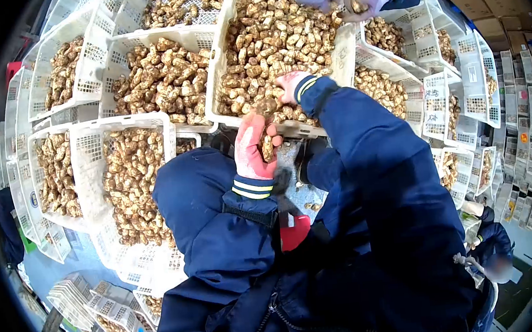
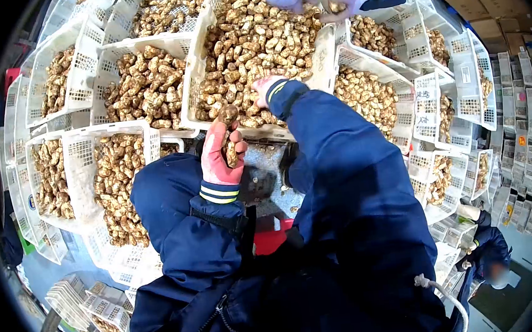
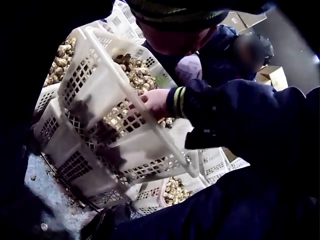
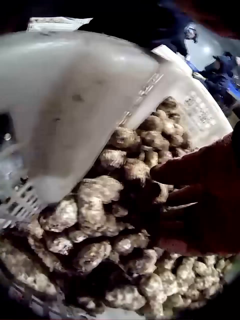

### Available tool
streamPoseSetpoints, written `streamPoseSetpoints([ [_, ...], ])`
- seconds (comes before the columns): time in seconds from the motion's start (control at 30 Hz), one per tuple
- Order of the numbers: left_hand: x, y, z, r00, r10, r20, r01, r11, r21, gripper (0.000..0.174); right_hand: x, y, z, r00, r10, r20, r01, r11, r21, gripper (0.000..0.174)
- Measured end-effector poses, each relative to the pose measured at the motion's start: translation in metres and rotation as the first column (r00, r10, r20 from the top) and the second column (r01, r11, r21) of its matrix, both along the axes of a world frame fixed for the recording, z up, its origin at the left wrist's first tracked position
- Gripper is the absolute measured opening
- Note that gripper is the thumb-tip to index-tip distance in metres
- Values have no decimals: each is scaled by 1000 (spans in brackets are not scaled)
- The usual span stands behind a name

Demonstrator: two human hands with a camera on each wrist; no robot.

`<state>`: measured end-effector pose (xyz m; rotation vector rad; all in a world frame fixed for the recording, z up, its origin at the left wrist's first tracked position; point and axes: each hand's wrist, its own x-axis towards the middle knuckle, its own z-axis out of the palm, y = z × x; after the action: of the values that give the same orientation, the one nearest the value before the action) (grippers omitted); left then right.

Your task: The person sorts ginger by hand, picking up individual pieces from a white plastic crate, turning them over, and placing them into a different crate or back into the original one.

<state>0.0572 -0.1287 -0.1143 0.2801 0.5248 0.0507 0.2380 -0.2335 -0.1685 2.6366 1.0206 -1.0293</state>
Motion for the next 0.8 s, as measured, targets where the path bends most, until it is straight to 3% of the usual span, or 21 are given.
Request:
streamPoseSetpoints([
  [0.03,0,0,0,1000,2,16,-2,1000,-13,22,-6,6,-4,999,49,15,-48,995,-89,43],
  [0.1,0,0,2,1000,0,15,0,1000,-7,22,-8,6,-16,997,37,66,-32,996,-81,39],
  [0.13,1,1,3,1000,-3,20,3,1000,3,22,-3,4,-25,998,4,61,0,998,-65,39],
  [0.17,1,1,3,1000,-4,8,4,1000,14,21,-2,-5,-32,982,42,185,-58,995,81,41],
  [0.2,0,2,1,1000,-5,12,5,1000,13,21,1,2,7,978,-206,-37,208,973,104,44],
  [0.23,0,5,-1,999,-28,43,31,997,-72,23,5,-5,20,937,-282,-205,330,907,262,44],
  [0.27,0,5,-2,996,-48,79,60,986,-156,25,11,-17,32,871,-316,-376,458,800,388,45],
  [0.3,2,3,-2,998,-34,45,42,979,-202,29,8,-26,44,577,-360,-733,775,525,352,43],
  [0.33,5,1,1,997,-41,58,52,977,-206,29,-2,-36,64,418,-284,-863,886,336,319,47],
  [0.4,10,-7,4,992,-35,-119,11,980,-198,36,-19,-49,90,202,15,-979,969,144,202,57],
  [0.43,5,-3,-6,982,-188,8,183,945,-269,41,-26,-54,99,205,79,-976,968,132,214,60],
  [0.47,5,-5,-4,966,-250,70,259,944,-203,44,-35,-55,109,205,145,-968,968,119,223,63],
  [0.53,7,-17,0,971,-232,-64,223,966,-128,45,-51,-53,126,247,52,-968,968,24,249,56],
  [0.63,3,-26,-5,950,-294,-103,297,955,8,42,-63,-60,136,269,35,-962,963,13,270,49],
  [0.73,2,-24,-1,917,-392,-81,388,920,-57,41,-67,-86,137,277,-64,-959,961,-1,278,47],
  [0.77,3,-23,1,917,-399,17,398,911,-106,40,-61,-104,131,274,-60,-960,962,4,274,47],
  [0.8,4,-28,1,955,-295,-38,289,950,-121,38,-53,-125,127,201,-158,-967,978,-23,207,45],
])
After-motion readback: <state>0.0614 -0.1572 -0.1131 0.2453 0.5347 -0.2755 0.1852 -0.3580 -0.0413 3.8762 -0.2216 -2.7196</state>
